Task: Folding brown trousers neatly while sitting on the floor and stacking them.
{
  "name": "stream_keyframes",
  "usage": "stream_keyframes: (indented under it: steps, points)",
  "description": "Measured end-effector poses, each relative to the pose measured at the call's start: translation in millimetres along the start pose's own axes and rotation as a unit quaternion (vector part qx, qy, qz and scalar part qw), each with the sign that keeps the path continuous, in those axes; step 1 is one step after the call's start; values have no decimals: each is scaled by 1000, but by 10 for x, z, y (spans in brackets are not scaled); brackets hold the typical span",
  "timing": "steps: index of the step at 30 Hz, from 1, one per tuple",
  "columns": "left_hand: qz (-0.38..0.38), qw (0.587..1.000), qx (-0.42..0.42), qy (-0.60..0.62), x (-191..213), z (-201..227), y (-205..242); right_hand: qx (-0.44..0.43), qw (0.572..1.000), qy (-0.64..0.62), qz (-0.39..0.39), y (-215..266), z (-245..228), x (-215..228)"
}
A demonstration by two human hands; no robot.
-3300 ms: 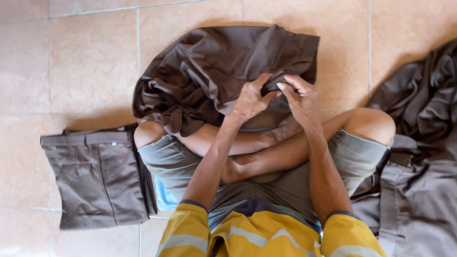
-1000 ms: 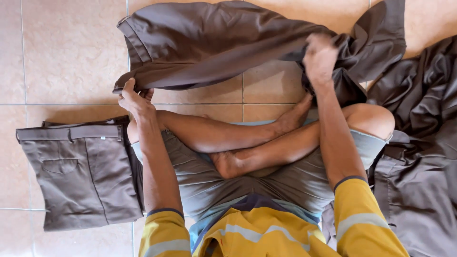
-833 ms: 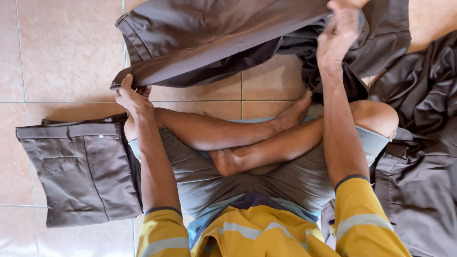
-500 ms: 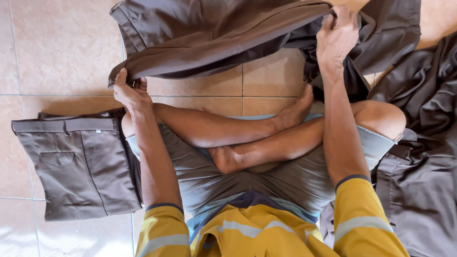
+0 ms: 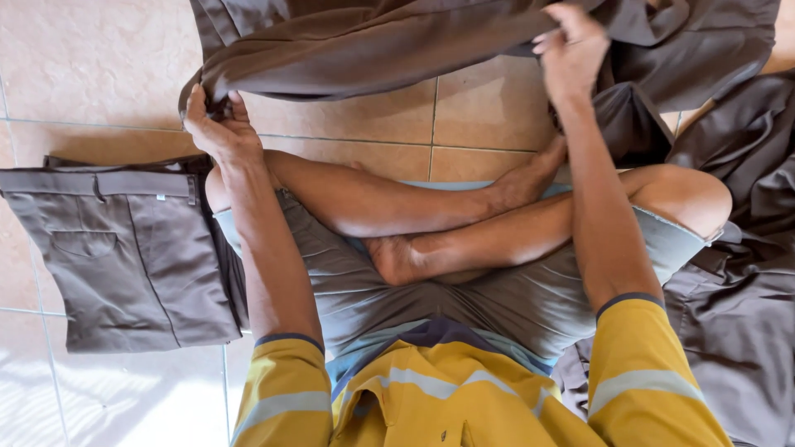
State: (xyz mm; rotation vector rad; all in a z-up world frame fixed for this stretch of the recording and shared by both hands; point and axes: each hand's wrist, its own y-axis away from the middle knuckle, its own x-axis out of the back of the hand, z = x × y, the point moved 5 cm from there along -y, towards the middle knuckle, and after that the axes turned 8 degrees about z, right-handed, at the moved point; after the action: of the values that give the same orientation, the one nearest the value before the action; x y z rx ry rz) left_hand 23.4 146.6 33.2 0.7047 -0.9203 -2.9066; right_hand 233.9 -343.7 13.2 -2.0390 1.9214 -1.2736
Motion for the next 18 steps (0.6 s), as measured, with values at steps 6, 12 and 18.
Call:
stream_keyframes:
  steps: [6,12,18]
  points:
    - [-4,1000,2,26,-9,-23,-44,-311,894,-317,60,51,20,-23]
    - [-5,999,3,37,12,-52,-120,-106,950,134,-260,354,61,-544]
    - [16,999,-6,35,-31,-11,12,81,951,275,-116,123,-1,-253]
